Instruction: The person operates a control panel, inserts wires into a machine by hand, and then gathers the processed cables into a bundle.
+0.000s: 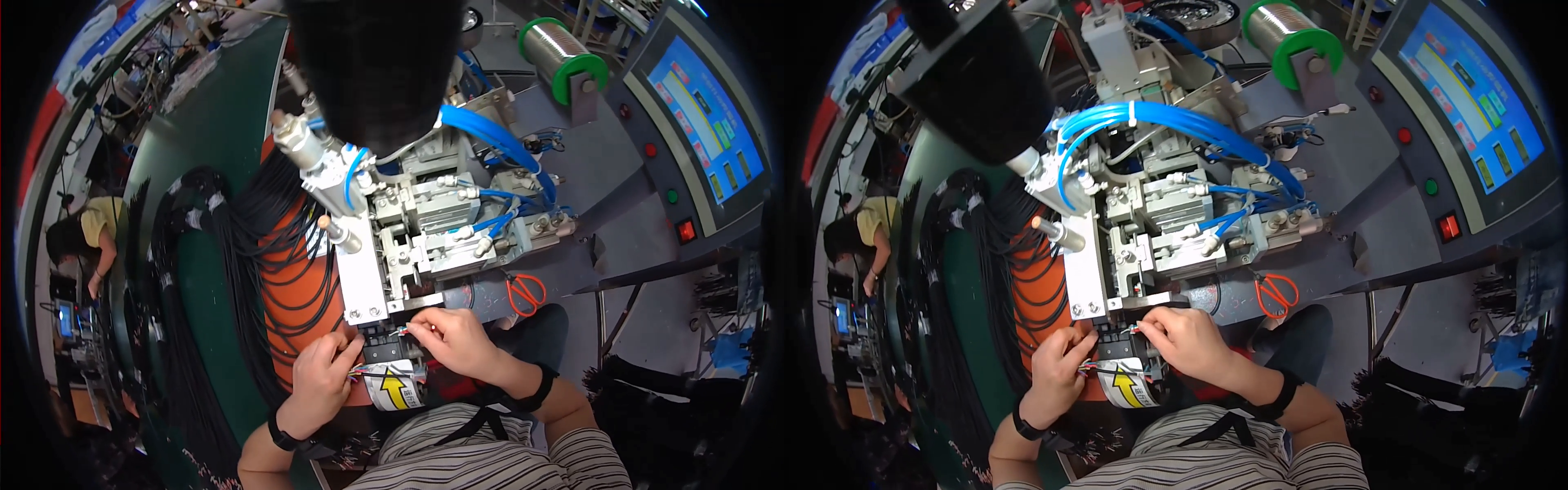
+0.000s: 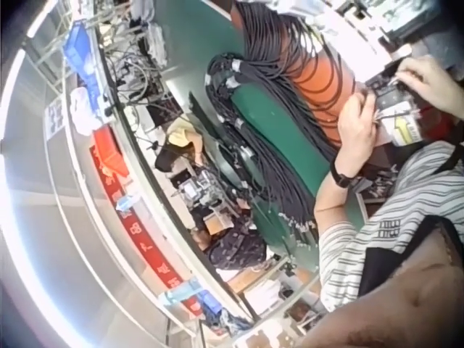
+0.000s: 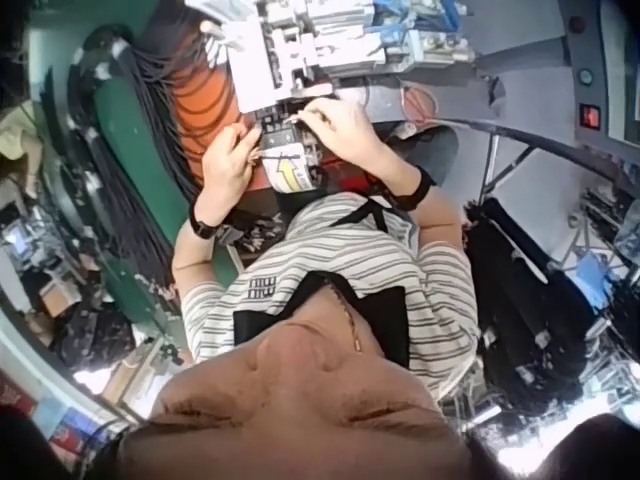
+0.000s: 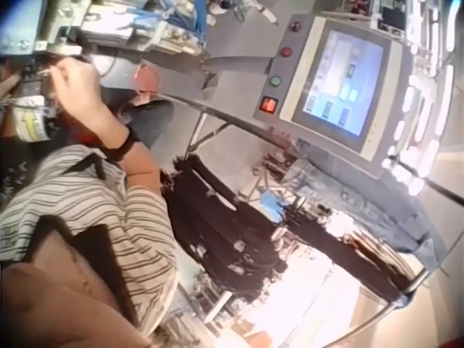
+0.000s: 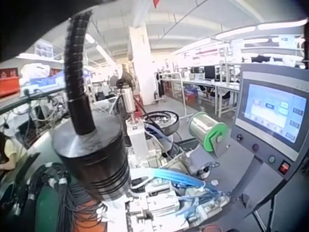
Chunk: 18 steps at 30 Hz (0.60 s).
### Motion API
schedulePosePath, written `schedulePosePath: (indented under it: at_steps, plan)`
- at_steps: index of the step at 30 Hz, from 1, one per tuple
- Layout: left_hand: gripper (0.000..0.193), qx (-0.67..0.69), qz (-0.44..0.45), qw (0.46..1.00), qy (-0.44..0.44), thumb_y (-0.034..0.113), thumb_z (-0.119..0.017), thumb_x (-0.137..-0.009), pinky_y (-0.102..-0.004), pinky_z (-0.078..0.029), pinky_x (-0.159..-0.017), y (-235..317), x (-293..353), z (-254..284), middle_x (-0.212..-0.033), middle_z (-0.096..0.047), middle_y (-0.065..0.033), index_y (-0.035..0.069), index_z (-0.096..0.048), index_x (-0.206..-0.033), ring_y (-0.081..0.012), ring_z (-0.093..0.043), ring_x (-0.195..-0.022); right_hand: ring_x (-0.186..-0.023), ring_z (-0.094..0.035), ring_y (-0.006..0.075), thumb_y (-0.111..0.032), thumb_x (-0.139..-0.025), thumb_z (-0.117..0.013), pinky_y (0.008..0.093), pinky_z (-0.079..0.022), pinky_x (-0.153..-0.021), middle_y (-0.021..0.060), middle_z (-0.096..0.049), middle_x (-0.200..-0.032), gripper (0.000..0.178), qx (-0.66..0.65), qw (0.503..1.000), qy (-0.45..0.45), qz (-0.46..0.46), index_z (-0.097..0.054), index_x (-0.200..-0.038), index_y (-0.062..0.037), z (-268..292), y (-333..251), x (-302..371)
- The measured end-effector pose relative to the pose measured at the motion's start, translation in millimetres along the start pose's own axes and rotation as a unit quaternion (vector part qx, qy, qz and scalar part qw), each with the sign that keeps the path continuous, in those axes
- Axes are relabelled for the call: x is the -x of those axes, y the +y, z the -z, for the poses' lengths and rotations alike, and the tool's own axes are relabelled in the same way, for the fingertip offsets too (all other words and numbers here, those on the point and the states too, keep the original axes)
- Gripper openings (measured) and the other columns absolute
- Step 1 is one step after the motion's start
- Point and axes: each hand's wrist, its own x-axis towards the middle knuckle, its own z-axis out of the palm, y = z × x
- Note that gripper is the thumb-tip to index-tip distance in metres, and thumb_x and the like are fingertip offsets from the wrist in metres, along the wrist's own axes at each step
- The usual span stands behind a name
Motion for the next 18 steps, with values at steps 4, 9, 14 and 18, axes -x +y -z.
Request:
schedulePosePath:
  at_steps: [4,9,14,18]
  plan:
    - [0.035,0.020,0.072,0.996,0.040,-0.004,-0.071,-0.073,-0.0360,-0.048,-0.057,4,6,-9,-0.083,-0.056,-0.0093,0.003,-0.068,-0.108,-0.0260,-0.061,-0.069,-0.057,-0.062,0.0103,-0.008,-0.089,-0.067,0.0276,-0.046,-0.051,0.0051,-0.066,-0.073,0.011,-0.075,0.996,-0.033,0.041,-0.067,-0.098,0.0001,10,-25,8]
    - [0.025,0.030,0.076,0.997,0.012,0.001,-0.072,-0.081,-0.0337,-0.047,-0.053,5,-4,-2,-0.076,-0.058,-0.0096,0.002,-0.068,-0.106,-0.0256,-0.062,-0.062,-0.066,-0.061,0.0038,0.001,-0.088,-0.068,0.0192,-0.046,-0.057,0.0056,-0.065,-0.091,0.018,-0.212,0.972,-0.097,0.027,-0.064,-0.105,0.0024,6,-33,12]
    - [0.019,0.266,0.057,0.962,-0.025,0.005,-0.072,-0.085,-0.0321,-0.048,-0.055,18,-20,6,-0.075,-0.063,-0.0110,0.001,-0.068,-0.103,-0.0239,-0.063,-0.063,-0.069,-0.061,0.0047,0.002,-0.092,-0.063,0.0190,-0.047,-0.059,0.0040,-0.066,-0.092,0.020,-0.255,0.962,-0.089,-0.033,-0.061,-0.111,0.0021,-9,-15,11]
    - [0.018,0.290,0.061,0.955,0.010,0.005,-0.071,-0.085,-0.0319,-0.048,-0.056,17,-20,-5,-0.078,-0.065,-0.0122,0.000,-0.067,-0.101,-0.0242,-0.064,-0.064,-0.071,-0.062,0.0059,0.004,-0.094,-0.059,0.0192,-0.049,-0.062,0.0049,-0.067,-0.094,0.020,-0.408,0.908,-0.013,-0.091,-0.060,-0.114,0.0026,-11,-26,15]
